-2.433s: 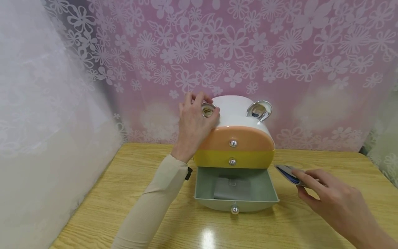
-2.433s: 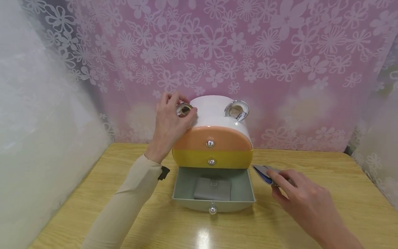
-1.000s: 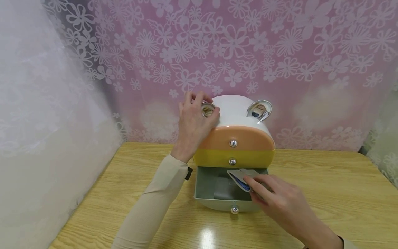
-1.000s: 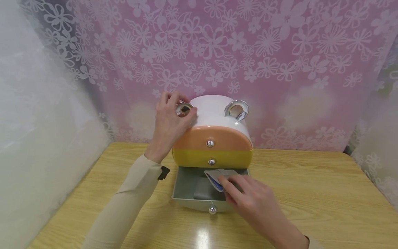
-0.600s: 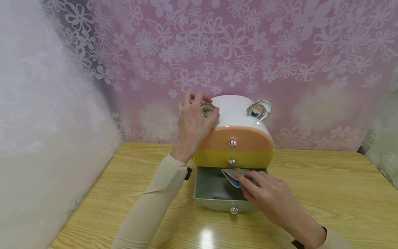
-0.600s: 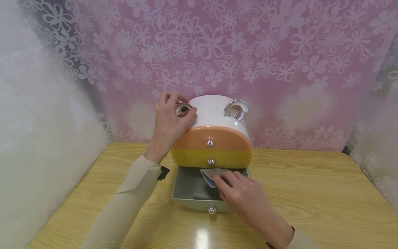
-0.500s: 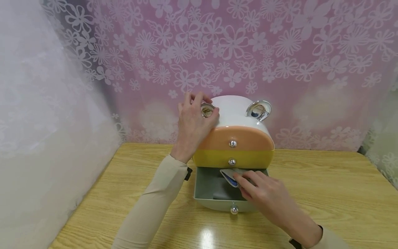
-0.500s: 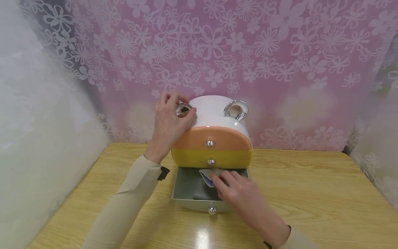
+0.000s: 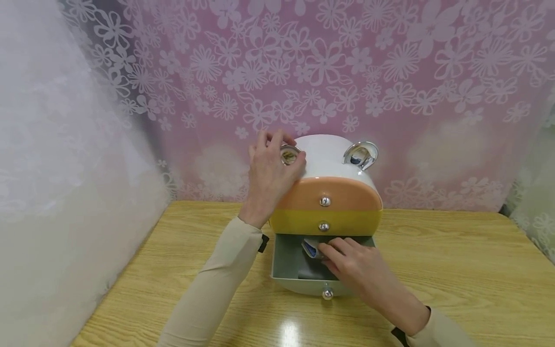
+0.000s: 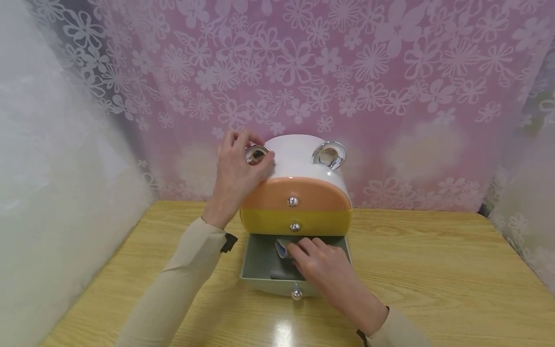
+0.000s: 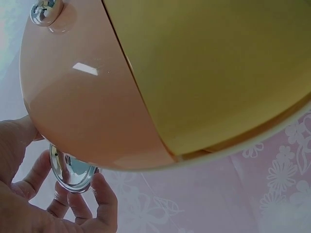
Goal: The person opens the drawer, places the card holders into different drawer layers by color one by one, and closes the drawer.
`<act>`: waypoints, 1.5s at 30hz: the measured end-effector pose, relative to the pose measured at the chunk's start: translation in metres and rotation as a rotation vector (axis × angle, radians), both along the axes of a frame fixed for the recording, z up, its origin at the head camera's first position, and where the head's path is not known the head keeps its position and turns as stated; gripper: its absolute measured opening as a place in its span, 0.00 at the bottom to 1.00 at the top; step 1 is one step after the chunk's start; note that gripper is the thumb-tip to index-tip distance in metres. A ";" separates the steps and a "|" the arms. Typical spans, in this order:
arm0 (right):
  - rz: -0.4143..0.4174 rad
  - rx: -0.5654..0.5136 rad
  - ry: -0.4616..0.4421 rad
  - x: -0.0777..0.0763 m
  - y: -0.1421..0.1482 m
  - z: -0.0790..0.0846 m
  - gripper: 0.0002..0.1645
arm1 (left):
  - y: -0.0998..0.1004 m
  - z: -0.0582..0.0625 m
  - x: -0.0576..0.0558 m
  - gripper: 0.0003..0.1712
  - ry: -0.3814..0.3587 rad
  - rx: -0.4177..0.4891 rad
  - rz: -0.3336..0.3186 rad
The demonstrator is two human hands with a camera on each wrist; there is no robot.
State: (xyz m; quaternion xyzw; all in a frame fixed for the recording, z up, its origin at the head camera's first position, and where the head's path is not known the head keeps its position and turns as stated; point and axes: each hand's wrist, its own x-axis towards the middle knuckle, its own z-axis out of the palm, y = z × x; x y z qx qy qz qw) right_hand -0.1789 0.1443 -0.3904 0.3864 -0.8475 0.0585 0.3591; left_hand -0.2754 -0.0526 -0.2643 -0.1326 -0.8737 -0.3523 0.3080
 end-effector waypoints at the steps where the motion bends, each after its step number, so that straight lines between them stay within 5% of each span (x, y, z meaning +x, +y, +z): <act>1: 0.004 -0.001 -0.001 -0.001 0.000 -0.001 0.25 | 0.000 0.000 0.000 0.14 -0.001 0.002 -0.001; 18: 0.099 -0.099 -0.111 -0.005 -0.005 -0.010 0.19 | 0.001 0.000 0.001 0.14 -0.012 0.030 -0.012; 22: 0.124 -0.117 -0.088 -0.003 -0.004 -0.012 0.10 | 0.002 -0.001 0.000 0.14 -0.016 0.033 -0.019; 26: 0.157 -0.138 -0.006 0.001 -0.003 -0.012 0.27 | 0.002 -0.002 0.000 0.14 -0.013 0.038 -0.019; 29: 0.191 -0.141 0.062 0.005 -0.001 -0.012 0.26 | 0.001 -0.002 0.000 0.14 -0.008 0.039 -0.019; 45: 0.285 0.189 0.250 0.027 0.017 -0.022 0.25 | 0.001 -0.001 0.000 0.14 -0.011 0.044 -0.023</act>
